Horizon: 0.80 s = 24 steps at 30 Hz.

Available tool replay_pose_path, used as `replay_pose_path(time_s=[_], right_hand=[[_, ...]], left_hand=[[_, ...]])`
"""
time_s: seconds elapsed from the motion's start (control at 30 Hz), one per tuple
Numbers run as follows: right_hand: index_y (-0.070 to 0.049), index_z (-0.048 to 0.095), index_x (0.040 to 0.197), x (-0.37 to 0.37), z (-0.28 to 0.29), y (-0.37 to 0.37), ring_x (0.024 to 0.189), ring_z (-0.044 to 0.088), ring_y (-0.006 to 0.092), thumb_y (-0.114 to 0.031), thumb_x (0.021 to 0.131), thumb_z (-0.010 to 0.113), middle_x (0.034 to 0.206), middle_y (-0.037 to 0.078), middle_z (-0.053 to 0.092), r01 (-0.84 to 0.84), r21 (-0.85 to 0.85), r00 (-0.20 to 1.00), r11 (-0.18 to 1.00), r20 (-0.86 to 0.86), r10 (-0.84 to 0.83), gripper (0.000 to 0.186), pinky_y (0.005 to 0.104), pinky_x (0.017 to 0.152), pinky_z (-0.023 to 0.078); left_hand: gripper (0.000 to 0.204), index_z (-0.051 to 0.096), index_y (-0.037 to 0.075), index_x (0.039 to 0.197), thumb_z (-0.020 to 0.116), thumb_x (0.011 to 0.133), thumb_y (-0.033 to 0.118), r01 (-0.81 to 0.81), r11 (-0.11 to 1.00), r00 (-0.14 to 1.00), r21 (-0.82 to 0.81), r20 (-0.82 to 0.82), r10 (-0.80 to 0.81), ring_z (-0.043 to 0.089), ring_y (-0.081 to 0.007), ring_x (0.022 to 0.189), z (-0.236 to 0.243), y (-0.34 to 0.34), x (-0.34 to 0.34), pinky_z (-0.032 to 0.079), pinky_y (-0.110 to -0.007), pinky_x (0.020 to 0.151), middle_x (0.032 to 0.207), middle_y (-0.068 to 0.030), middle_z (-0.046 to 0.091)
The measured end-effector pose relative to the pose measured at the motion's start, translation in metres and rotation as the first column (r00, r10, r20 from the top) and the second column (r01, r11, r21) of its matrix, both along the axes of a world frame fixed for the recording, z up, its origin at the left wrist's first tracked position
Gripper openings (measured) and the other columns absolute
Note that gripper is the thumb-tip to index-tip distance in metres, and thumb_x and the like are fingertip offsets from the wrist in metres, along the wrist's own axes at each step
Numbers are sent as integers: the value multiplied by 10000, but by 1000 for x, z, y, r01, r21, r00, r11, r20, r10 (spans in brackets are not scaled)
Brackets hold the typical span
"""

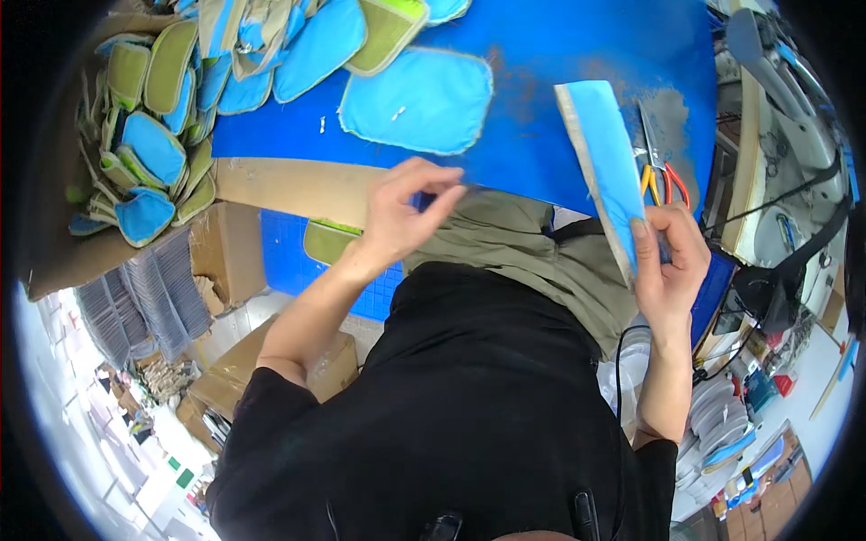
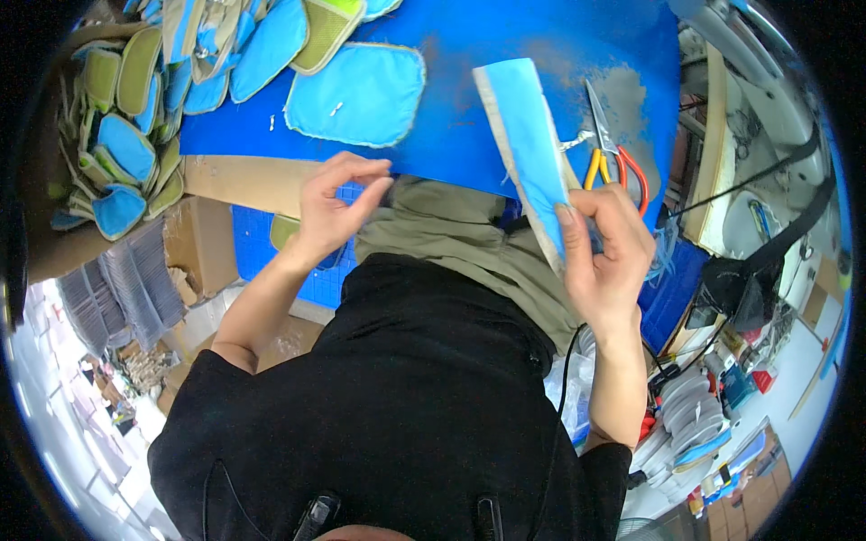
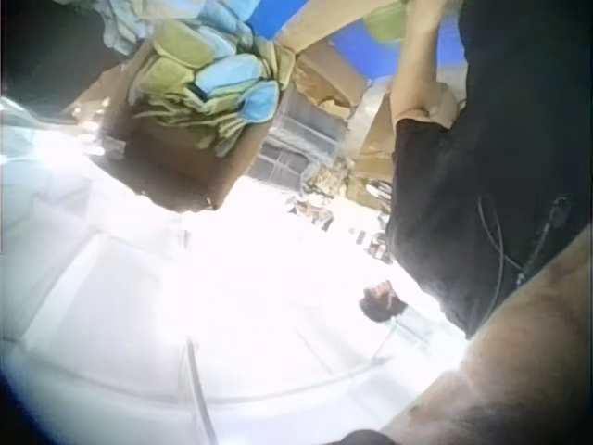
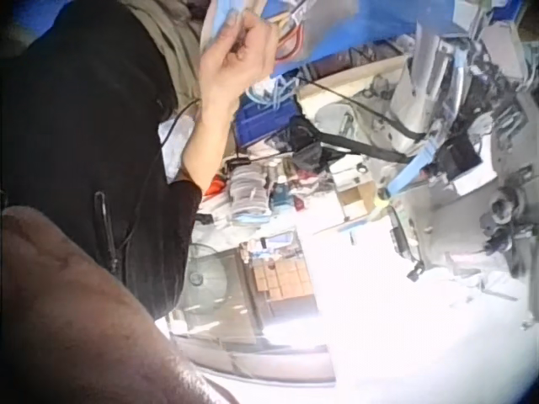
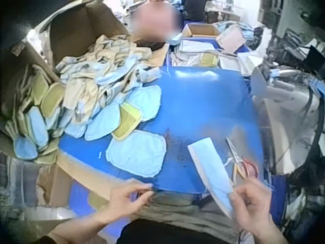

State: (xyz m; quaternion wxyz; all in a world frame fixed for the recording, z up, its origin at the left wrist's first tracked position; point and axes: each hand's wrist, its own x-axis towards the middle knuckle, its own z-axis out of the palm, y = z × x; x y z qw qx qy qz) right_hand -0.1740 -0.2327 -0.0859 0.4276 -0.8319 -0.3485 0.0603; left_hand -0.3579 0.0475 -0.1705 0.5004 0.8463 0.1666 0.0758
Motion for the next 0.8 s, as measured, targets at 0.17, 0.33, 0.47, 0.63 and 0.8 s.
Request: replay_pose_path(time_s=[0.17, 0.33, 0.47, 0.63, 0.8], right_hand=[[10, 666, 891, -6, 9, 6, 693, 591, 245, 8, 866, 729, 782, 111, 606, -42, -41, 997, 998, 62, 45, 67, 326, 647, 467], [-4, 690, 909, -20, 35, 1, 666, 610, 241, 47, 810, 733, 799, 104, 617, -230, -53, 968, 972, 94, 235, 119, 329, 591, 478], [-10, 701, 938, -23, 42, -3, 643, 610, 255, 59, 789, 718, 797, 115, 610, -295, -56, 952, 954, 71, 298, 165, 328, 561, 477], [-60, 690, 955, -38, 63, -13, 604, 609, 233, -7, 791, 715, 774, 62, 541, -457, -184, 857, 870, 172, 486, 175, 355, 516, 492], [-92, 683, 994, -47, 73, -16, 593, 602, 188, -67, 803, 705, 754, 37, 472, -486, -142, 832, 863, 227, 506, 194, 342, 491, 497]], left_hand=[[603, 655, 112, 1274, 876, 724, 224, -7, 690, 992, 724, 90, -84, 571, -308, 1239, 12, 48, -3, 397, -496, 1090, 1312, -91, 621], [410, 707, 142, 1120, 850, 737, 178, 211, 621, 970, 754, -82, -230, 635, -270, 1056, -6, 63, -46, 435, -477, 1011, 1099, -55, 675], [244, 712, 118, 1007, 763, 795, 9, -37, 734, 959, 678, 230, -163, 652, -237, 912, 37, 76, -16, 498, -395, 859, 989, -67, 678], [133, 658, 16, 1101, 652, 969, 10, -213, 955, 865, -209, 415, 283, 654, -94, 882, 112, 100, 46, 529, -255, 793, 1021, -48, 717], [188, 642, 9, 1179, 612, 998, 54, 11, 754, 908, -656, 322, 267, 701, -129, 955, 147, 91, 85, 568, -277, 854, 1091, -77, 731]])
